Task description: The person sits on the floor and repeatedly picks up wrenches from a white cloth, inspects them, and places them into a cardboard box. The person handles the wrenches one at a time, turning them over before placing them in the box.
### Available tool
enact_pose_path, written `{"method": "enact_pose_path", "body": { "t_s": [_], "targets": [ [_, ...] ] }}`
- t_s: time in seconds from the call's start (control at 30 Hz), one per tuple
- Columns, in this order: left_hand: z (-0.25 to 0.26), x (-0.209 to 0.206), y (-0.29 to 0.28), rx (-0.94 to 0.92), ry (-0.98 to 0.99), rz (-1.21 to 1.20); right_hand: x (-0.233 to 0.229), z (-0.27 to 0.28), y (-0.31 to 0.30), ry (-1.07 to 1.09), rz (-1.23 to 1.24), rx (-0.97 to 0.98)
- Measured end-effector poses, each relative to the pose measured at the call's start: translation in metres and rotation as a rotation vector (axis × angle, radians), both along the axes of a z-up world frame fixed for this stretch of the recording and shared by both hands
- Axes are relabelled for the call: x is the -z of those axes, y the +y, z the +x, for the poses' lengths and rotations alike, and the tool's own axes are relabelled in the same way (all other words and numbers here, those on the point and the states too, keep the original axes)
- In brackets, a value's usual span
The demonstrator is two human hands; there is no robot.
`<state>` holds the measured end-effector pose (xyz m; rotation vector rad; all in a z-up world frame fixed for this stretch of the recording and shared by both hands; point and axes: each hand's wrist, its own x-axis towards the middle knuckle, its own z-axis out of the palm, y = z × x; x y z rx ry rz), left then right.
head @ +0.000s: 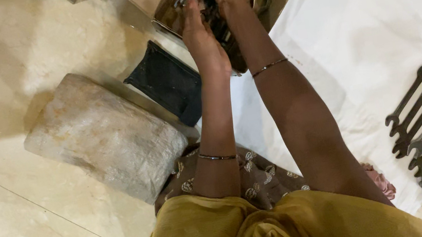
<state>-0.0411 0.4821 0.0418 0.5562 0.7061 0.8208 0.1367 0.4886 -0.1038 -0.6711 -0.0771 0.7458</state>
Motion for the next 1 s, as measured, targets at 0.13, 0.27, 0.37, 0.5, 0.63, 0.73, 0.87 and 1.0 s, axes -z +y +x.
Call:
{"method": "enact_pose_path", "body": {
  "t_s": [0.13,0.27,0.37,0.5,0.63,0.73,0.87,1.0],
  "targets": [
    [0.0,0.002,0.001,-0.03,-0.082,-0.06,-0.019,-0.008,0.011,-0.215,-0.447,0.067],
    [0.0,-0.002,0.001,-0.051,-0.088,-0.033,-0.044,-0.016,0.011,-0.266,-0.497,0.04],
    [-0.002,-0.005,0.0,-0.053,-0.098,-0.012,-0.058,-0.022,0.004,-0.333,-0.466,0.011],
    [-0.004,-0.005,0.004,-0.086,-0.143,-0.015,-0.068,-0.026,0.009,-0.311,-0.602,-0.015],
    [-0.002,0.0,0.005,-0.081,-0.124,-0.004,-0.066,-0.03,0.006,-0.406,-0.468,-0.014],
    [-0.001,0.004,0.006,-0.074,-0.105,0.014,-0.064,-0.031,0.006,-0.424,-0.43,-0.028],
    [0.0,0.007,0.004,-0.079,-0.109,0.034,-0.066,-0.034,0.004,-0.496,-0.473,-0.04],
    [0.0,0.007,0.006,-0.077,-0.113,0.012,-0.08,-0.038,0.003,-0.445,-0.466,-0.049]
  ]
}}
